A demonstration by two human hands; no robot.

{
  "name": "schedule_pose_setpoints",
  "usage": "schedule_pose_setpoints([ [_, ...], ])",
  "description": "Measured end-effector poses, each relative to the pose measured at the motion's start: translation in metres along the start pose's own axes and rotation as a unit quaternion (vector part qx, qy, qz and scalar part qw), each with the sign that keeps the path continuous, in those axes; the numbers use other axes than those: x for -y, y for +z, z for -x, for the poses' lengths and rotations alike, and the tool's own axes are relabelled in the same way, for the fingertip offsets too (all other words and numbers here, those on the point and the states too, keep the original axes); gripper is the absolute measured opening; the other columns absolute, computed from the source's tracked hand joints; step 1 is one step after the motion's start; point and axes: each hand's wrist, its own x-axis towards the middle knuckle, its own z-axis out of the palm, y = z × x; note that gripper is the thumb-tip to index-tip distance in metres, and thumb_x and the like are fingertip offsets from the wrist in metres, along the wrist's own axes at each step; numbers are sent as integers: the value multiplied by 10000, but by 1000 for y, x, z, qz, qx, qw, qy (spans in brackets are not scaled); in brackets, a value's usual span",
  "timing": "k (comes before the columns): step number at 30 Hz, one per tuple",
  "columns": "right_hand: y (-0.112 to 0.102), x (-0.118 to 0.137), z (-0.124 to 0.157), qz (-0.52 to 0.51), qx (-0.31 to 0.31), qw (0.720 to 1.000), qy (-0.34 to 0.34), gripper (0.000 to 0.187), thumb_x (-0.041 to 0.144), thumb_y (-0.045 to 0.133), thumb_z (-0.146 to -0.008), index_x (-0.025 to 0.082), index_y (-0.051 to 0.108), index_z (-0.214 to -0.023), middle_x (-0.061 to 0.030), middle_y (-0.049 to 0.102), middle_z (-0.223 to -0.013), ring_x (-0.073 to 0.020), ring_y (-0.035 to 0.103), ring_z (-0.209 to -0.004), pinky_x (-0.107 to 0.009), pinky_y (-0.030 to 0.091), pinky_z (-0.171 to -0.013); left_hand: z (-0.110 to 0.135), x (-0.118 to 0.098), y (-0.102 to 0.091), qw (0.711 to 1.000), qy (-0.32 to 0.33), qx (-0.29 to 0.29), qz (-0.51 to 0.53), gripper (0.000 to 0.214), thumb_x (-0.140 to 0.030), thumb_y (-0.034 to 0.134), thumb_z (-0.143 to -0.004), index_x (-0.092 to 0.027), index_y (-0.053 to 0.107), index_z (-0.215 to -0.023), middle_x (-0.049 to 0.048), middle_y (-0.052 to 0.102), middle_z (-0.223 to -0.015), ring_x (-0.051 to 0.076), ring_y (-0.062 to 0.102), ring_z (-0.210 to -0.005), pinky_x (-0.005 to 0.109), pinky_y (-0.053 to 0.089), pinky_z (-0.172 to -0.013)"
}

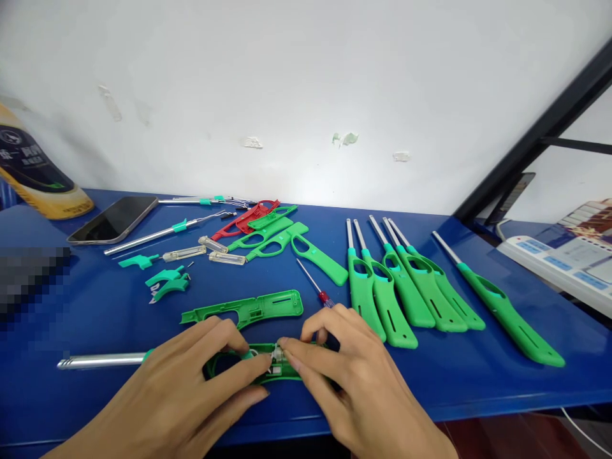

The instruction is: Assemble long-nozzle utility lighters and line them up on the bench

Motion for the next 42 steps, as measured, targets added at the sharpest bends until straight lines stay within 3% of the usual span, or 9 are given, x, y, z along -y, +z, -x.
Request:
schedule_pose_setpoints([
  [8, 3, -6, 1, -1, -5, 1000, 13, 273, 255, 605, -1154, 370, 695, -1385, 12, 717, -1080, -170, 718, -955, -356, 573, -889, 4, 1, 2, 999, 24, 20, -30, 217, -255, 508, -1161, -218, 721, -1178, 89, 707, -1051, 291, 726, -890, 477, 677, -776],
  [18, 2, -5, -5, -48, -1, 999, 10, 163, 208, 664, -1117, 319, 773, -1167, 7, 747, -1017, -172, 735, -926, -320, 607, -899, -1, -2, 5, 999, 15, 27, -32, 164, -221, 535, -1142, -229, 687, -1079, 67, 688, -1043, 273, 675, -877, 412, 581, -753],
  [21, 3, -5, -3, -21, -24, 999, -2, 148, 225, 673, -1115, 325, 766, -1171, -1, 754, -1051, -179, 740, -946, -321, 608, -901, -2, -2, 5, 999, 17, 18, -39, 156, -215, 535, -1135, -228, 677, -1072, 70, 680, -1037, 272, 661, -856, 404, 563, -725],
  [26, 0, -4, -5, 55, -103, 993, -20, 236, 215, 575, -1153, 321, 732, -1295, -35, 729, -1263, -174, 704, -1211, -313, 583, -1019, -1, -1, 7, 999, 22, -5, -45, 158, -215, 529, -1126, -229, 682, -1085, 74, 669, -1006, 276, 647, -811, 408, 561, -680],
  [28, -2, -5, -13, 91, -87, 992, -28, 291, 174, 544, -1153, 315, 710, -1346, -33, 734, -1349, -183, 684, -1291, -354, 581, -1076, 1, -1, 7, 998, 24, -16, -50, 165, -191, 533, -1110, -235, 691, -1118, 71, 673, -996, 278, 652, -809, 414, 577, -690],
  [33, -2, -7, -37, 178, 69, 980, -47, 386, 287, 527, -1174, 240, 638, -1540, -84, 614, -1661, -332, 537, -1570, -621, 548, -1210, 6, -3, 4, 997, 31, -25, -71, 242, -132, 506, -1116, -225, 716, -1191, 48, 716, -982, 252, 689, -803, 408, 598, -728],
  [35, 0, -7, -42, 173, 97, 979, -48, 382, 304, 532, -1177, 225, 639, -1535, -83, 663, -1611, -325, 547, -1565, -624, 530, -1232, 6, -4, 3, 996, 39, -30, -80, 256, -165, 484, -1155, -200, 725, -1235, 40, 740, -983, 249, 723, -843, 418, 610, -774],
  [38, 1, -7, -44, 149, 90, 983, -52, 301, 287, 527, -1179, 237, 684, -1431, -69, 778, -1420, -296, 676, -1417, -566, 584, -1168, 6, -5, 5, 994, 38, -49, -92, 319, -191, 424, -1194, -185, 727, -1292, 46, 790, -1079, 257, 765, -955, 437, 608, -877],
  [42, -1, -11, -40, 151, 78, 984, -51, 303, 248, 518, -1171, 278, 661, -1437, -74, 775, -1382, -299, 754, -1252, -549, 633, -1055, 9, -6, 4, 993, 34, -72, -90, 385, -188, 357, -1214, -202, 741, -1225, 26, 813, -1081, 232, 774, -941, 403, 595, -882],
])
